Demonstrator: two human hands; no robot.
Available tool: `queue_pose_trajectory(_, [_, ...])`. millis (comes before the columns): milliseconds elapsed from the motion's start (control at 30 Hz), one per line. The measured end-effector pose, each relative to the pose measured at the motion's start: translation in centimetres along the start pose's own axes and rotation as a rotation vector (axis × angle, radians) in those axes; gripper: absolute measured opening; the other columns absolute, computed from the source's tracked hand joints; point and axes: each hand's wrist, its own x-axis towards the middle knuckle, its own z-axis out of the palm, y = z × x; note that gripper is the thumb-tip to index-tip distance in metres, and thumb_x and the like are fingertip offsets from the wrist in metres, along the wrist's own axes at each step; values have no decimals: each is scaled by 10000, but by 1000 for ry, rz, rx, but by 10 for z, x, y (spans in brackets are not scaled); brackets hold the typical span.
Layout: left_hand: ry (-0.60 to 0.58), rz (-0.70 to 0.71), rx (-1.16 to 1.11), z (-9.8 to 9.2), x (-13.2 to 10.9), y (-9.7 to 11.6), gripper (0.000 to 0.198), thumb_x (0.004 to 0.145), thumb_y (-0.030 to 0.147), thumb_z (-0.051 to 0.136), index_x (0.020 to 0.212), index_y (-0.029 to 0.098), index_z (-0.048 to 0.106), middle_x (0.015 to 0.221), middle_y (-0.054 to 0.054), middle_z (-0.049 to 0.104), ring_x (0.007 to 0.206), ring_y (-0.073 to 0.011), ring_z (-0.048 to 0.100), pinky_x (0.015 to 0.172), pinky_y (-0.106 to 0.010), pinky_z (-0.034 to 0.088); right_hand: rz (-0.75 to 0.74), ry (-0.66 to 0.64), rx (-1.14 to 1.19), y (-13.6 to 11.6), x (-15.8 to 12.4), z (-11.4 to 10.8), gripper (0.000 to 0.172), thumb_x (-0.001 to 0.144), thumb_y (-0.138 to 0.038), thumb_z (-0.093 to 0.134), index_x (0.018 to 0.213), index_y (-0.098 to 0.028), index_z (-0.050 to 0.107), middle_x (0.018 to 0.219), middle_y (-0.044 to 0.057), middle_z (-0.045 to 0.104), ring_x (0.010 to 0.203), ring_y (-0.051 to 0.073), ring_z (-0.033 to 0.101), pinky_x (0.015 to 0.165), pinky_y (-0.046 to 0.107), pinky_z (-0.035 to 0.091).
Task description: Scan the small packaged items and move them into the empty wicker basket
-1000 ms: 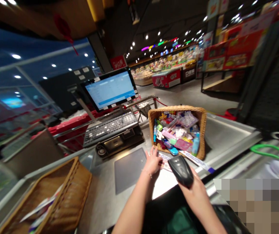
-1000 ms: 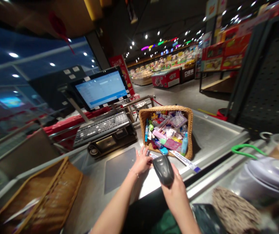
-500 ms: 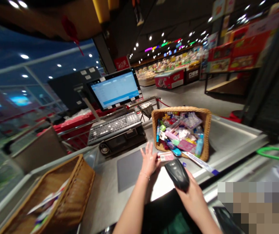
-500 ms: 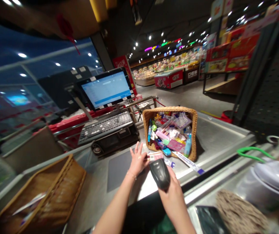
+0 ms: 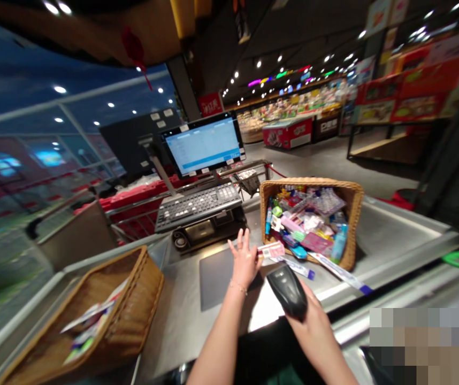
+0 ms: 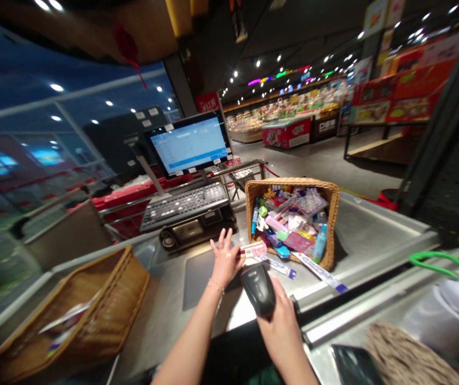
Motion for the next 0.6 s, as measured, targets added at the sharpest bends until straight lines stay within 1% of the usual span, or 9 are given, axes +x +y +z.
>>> queue_pose_trajectory(133, [12,-13,-4,-2,-2,-5,141,785,297,628,898,214,639,1590,-112,202,1479,-335,67,1115,-702,84,1,23,39,-4,-2,5,573,740,-218,560,1310,-186,511,1362,130,563,1312,307,490,1106,503,383])
queue_pose_trajectory(267, [27,-14,-8,-3,-4,-11,135,784,296,632,883,204,635,1591,-125,193,1478,-340,64,1109,-708,80,0,0,55,-9,-2,8,571,708,-202,580,1279,-206,543,1340,114,583,1311,311,491,1101,492,394])
queue_pose_trajectory(433, [24,-46,1,-9,-8,-15,126,788,277,625,894,209,636,1591,-118,195,1479,-333,67,1115,-698,84,5,18,54,-18,-5,17,565,737,-244,506,1296,-156,503,1341,150,566,1291,323,504,1091,527,392])
queue_pose_trajectory(600, [19,-74,16,-14,-13,-23,148,786,286,629,912,210,637,1591,-116,198,1479,-331,74,1114,-701,87,-1,-39,57,-27,-6,24,566,746,-270,471,1293,-125,494,1342,165,560,1319,327,475,1099,534,377])
